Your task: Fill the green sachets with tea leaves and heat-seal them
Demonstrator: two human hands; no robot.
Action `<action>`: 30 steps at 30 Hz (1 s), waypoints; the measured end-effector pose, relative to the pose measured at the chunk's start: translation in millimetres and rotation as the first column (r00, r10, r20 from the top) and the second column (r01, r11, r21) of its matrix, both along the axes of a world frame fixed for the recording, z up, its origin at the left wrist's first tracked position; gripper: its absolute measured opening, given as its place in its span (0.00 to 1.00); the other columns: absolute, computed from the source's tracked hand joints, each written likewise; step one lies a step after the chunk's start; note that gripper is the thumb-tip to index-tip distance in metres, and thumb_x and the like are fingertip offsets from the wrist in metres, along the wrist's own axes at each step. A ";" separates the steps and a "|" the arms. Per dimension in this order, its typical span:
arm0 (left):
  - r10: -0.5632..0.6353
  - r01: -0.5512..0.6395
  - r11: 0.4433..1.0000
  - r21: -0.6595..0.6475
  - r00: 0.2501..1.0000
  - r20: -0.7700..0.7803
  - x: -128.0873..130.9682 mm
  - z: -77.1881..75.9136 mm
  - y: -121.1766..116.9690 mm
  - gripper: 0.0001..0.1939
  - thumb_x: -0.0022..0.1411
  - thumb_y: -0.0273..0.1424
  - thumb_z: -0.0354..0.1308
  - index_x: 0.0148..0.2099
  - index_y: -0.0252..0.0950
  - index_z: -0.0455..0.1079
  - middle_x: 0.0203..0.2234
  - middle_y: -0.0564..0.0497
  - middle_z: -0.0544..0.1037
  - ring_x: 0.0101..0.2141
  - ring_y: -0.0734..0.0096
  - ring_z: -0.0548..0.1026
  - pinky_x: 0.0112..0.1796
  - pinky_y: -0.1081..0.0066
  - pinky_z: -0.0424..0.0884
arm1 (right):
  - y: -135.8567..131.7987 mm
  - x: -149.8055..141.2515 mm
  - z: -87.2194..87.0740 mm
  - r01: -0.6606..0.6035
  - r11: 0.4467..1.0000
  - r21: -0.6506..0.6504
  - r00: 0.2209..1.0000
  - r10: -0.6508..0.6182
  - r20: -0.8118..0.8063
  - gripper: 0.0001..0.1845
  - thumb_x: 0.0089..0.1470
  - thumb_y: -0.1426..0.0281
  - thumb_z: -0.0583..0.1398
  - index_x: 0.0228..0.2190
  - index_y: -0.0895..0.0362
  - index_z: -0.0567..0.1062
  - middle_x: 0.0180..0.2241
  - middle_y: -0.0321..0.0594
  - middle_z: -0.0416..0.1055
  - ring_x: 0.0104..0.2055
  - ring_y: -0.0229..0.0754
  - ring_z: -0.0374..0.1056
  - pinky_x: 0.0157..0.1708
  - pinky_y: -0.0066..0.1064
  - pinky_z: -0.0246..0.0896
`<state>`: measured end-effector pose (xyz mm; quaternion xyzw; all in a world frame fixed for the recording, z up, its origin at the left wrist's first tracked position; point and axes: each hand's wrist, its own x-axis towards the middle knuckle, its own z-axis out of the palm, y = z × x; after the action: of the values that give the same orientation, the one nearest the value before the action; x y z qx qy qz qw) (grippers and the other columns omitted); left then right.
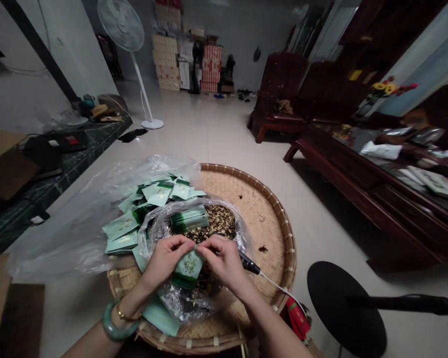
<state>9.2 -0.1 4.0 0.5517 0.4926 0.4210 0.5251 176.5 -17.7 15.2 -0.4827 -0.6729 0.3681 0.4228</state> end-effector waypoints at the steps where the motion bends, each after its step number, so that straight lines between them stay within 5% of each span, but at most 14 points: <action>1: 0.013 -0.013 1.000 0.014 1.000 0.003 0.8 0.4 -0.9 0.13 0.52 0.38 0.59 0.25 0.33 0.74 0.20 0.52 0.75 0.23 0.72 0.69 0.26 0.75 0.65 | -0.5 -0.1 1.2 0.005 1.000 -0.003 1.000 -0.005 0.007 0.12 0.55 0.66 0.59 0.24 0.58 0.77 0.24 0.38 0.72 0.27 0.38 0.65 0.28 0.28 0.59; 4: 0.014 -0.014 1.000 0.027 1.000 0.022 1.7 1.0 -2.7 0.16 0.55 0.40 0.57 0.23 0.33 0.72 0.17 0.54 0.72 0.21 0.74 0.66 0.24 0.76 0.63 | 0.1 -0.2 1.3 0.015 0.999 -0.048 1.000 -0.016 -0.016 0.13 0.55 0.64 0.59 0.24 0.58 0.76 0.24 0.38 0.72 0.27 0.38 0.65 0.28 0.28 0.59; 8: -0.005 0.006 1.000 -0.014 0.998 0.061 -7.3 -0.3 0.7 0.19 0.55 0.43 0.57 0.23 0.32 0.72 0.18 0.54 0.71 0.21 0.75 0.65 0.22 0.76 0.62 | 4.0 5.2 -3.9 -0.016 0.955 -0.297 0.977 -0.048 -0.207 0.20 0.52 0.54 0.59 0.27 0.58 0.76 0.21 0.37 0.70 0.22 0.36 0.62 0.22 0.27 0.60; 11: 0.176 -0.162 0.982 -0.094 0.971 0.163 -24.7 -0.7 12.1 0.18 0.50 0.44 0.62 0.26 0.31 0.73 0.15 0.57 0.67 0.15 0.81 0.59 0.16 0.79 0.53 | 6.9 14.0 -7.3 -0.014 0.900 -0.436 0.920 -0.160 -0.358 0.26 0.49 0.49 0.60 0.37 0.59 0.75 0.23 0.37 0.71 0.21 0.35 0.63 0.19 0.26 0.61; 13: 0.364 -0.329 0.930 -0.163 0.882 0.299 -40.2 1.8 25.2 0.18 0.47 0.44 0.65 0.28 0.31 0.71 0.11 0.61 0.61 0.12 0.84 0.54 0.13 0.81 0.48 | 7.8 19.5 -9.4 -0.002 0.884 -0.467 0.888 -0.214 -0.408 0.29 0.46 0.49 0.62 0.41 0.58 0.74 0.23 0.36 0.71 0.21 0.35 0.64 0.18 0.26 0.61; 19: 0.605 -0.603 0.771 -0.202 0.596 0.528 -80.2 17.9 64.5 0.14 0.49 0.31 0.65 0.35 0.34 0.63 0.21 0.58 0.69 0.21 0.77 0.73 0.22 0.79 0.71 | 5.2 27.5 -17.8 0.004 0.867 -0.498 0.853 -0.263 -0.452 0.28 0.43 0.52 0.66 0.41 0.58 0.72 0.22 0.34 0.71 0.19 0.34 0.64 0.16 0.24 0.60; 22: 0.606 -0.659 0.746 -0.097 0.610 0.510 -78.4 17.7 64.4 0.14 0.53 0.30 0.61 0.41 0.38 0.60 0.33 0.54 0.70 0.29 0.71 0.77 0.29 0.71 0.75 | 3.9 30.0 -21.9 0.010 0.868 -0.496 0.861 -0.260 -0.437 0.28 0.43 0.52 0.65 0.41 0.57 0.72 0.23 0.35 0.71 0.20 0.34 0.65 0.17 0.25 0.61; 24: 0.645 -0.721 0.679 0.136 0.675 0.360 -67.3 11.7 57.2 0.16 0.54 0.30 0.60 0.45 0.39 0.61 0.40 0.51 0.69 0.31 0.73 0.75 0.29 0.72 0.74 | 4.3 30.7 -24.3 0.020 0.873 -0.487 0.877 -0.249 -0.410 0.28 0.44 0.51 0.65 0.41 0.57 0.73 0.23 0.36 0.71 0.20 0.35 0.65 0.17 0.26 0.62; 25: 0.652 -0.684 0.659 0.313 0.727 0.217 -59.9 7.4 52.7 0.16 0.54 0.29 0.61 0.45 0.39 0.63 0.42 0.50 0.69 0.32 0.73 0.74 0.29 0.72 0.72 | 5.0 30.6 -25.4 0.026 0.878 -0.478 0.887 -0.241 -0.394 0.27 0.44 0.51 0.65 0.40 0.57 0.73 0.23 0.36 0.71 0.20 0.35 0.65 0.17 0.26 0.62; 27: 0.524 -0.328 0.715 0.618 0.836 -0.162 -43.5 -2.2 44.2 0.10 0.57 0.28 0.58 0.43 0.38 0.69 0.40 0.48 0.71 0.37 0.67 0.72 0.35 0.67 0.72 | 6.5 29.3 -27.4 0.041 0.894 -0.447 0.908 -0.220 -0.357 0.27 0.45 0.50 0.64 0.39 0.57 0.74 0.23 0.36 0.71 0.21 0.36 0.64 0.18 0.27 0.63; 29: 0.376 0.081 0.725 0.684 0.785 -0.492 -28.1 -11.6 38.6 0.08 0.60 0.25 0.56 0.42 0.37 0.72 0.39 0.46 0.74 0.41 0.61 0.70 0.42 0.61 0.69 | 7.6 27.5 -29.1 0.062 0.915 -0.400 0.925 -0.203 -0.322 0.26 0.45 0.49 0.64 0.38 0.57 0.75 0.22 0.36 0.70 0.21 0.36 0.64 0.19 0.28 0.63; 30: 0.362 0.189 0.723 0.665 0.716 -0.597 -21.7 -15.7 37.2 0.08 0.61 0.24 0.55 0.42 0.36 0.72 0.39 0.45 0.75 0.41 0.60 0.69 0.41 0.61 0.68 | 7.7 26.7 -29.9 0.073 0.925 -0.373 0.931 -0.197 -0.307 0.26 0.45 0.49 0.63 0.37 0.57 0.75 0.22 0.36 0.70 0.21 0.36 0.64 0.20 0.28 0.63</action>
<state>-12.5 37.1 -11.7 0.7945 0.4877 0.3600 0.0371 203.2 -10.0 -14.7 -0.5262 -0.4770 0.5307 0.4625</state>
